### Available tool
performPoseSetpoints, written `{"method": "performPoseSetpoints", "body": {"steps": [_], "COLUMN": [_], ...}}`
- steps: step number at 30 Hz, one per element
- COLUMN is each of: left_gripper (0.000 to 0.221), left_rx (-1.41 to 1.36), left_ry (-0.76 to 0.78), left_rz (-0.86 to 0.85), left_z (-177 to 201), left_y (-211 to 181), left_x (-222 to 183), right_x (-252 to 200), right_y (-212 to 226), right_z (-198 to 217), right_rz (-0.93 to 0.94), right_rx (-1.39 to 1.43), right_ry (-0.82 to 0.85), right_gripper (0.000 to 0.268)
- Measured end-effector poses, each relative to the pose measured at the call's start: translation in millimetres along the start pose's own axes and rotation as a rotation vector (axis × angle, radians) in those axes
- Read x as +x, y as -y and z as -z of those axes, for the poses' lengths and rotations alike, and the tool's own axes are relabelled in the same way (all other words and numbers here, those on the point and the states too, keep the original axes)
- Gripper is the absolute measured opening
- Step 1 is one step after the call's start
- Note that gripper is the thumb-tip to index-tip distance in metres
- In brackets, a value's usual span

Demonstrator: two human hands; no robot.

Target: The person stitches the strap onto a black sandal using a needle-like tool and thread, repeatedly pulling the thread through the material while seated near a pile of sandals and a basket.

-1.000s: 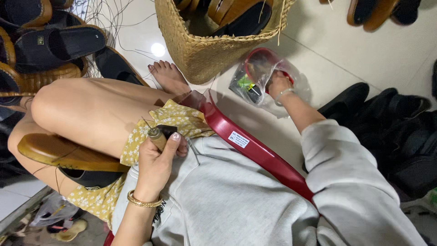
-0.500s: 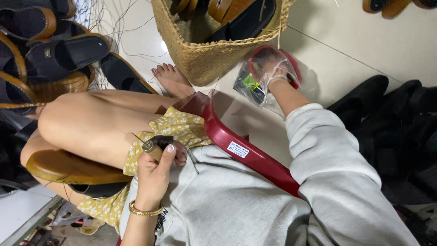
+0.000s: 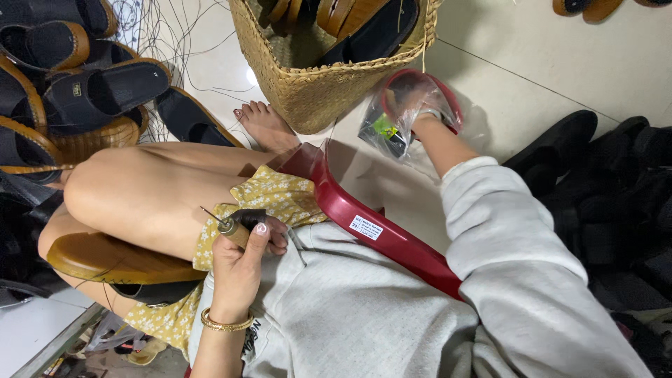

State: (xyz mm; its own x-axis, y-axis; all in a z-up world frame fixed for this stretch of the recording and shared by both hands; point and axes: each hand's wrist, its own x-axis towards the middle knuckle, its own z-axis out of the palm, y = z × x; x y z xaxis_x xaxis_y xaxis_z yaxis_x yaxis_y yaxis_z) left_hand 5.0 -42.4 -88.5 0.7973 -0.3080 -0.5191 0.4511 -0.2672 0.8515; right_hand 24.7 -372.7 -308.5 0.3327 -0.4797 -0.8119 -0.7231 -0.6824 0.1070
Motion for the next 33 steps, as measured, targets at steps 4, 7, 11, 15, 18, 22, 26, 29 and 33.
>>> {"method": "performPoseSetpoints", "body": {"steps": [4,7,11,15,18,22,26,29,33], "left_gripper": [0.035,0.035,0.034,0.033,0.030,0.027,0.029,0.048,0.011], "left_rx": [-0.009,-0.021,-0.039,-0.070,-0.116,-0.089,-0.026,0.120,-0.302], "left_ry": [0.008,0.015,0.032,0.034,0.029,0.084,0.192,0.131,0.146], "left_rz": [-0.021,-0.026,-0.038,-0.049,-0.068,-0.144,-0.307,-0.253,-0.205], "left_z": [1.4,1.9,3.4,5.5,5.5,1.1,-0.3,3.5,2.3], "left_y": [-2.6,-2.8,-1.0,5.2,7.0,2.3,-2.2,22.3,-4.0], "left_x": [0.7,-0.2,-1.6,-4.4,-8.6,-13.9,-18.7,-19.5,-28.3], "right_x": [68.2,45.2,23.8,-61.0,-138.9,-217.7,-257.6,-270.0,-277.3], "right_y": [-50.6,-79.1,-134.5,-149.2,-133.4,-90.8,-24.9,21.2,47.0], "right_z": [-50.1,-37.3,-35.8,28.6,81.9,117.8,117.2,97.5,77.3], "right_rz": [0.266,0.466,0.730,0.831,0.861,0.897,1.261,1.210,1.166], "right_rx": [-0.016,0.003,0.045,0.157,0.232,0.886,0.895,0.918,1.052], "right_ry": [-0.077,-0.072,-0.124,-0.077,-0.178,-0.025,0.256,0.555,0.545], "right_gripper": [0.065,0.039,0.035,0.037,0.034,0.028,0.031,0.029,0.034]}}
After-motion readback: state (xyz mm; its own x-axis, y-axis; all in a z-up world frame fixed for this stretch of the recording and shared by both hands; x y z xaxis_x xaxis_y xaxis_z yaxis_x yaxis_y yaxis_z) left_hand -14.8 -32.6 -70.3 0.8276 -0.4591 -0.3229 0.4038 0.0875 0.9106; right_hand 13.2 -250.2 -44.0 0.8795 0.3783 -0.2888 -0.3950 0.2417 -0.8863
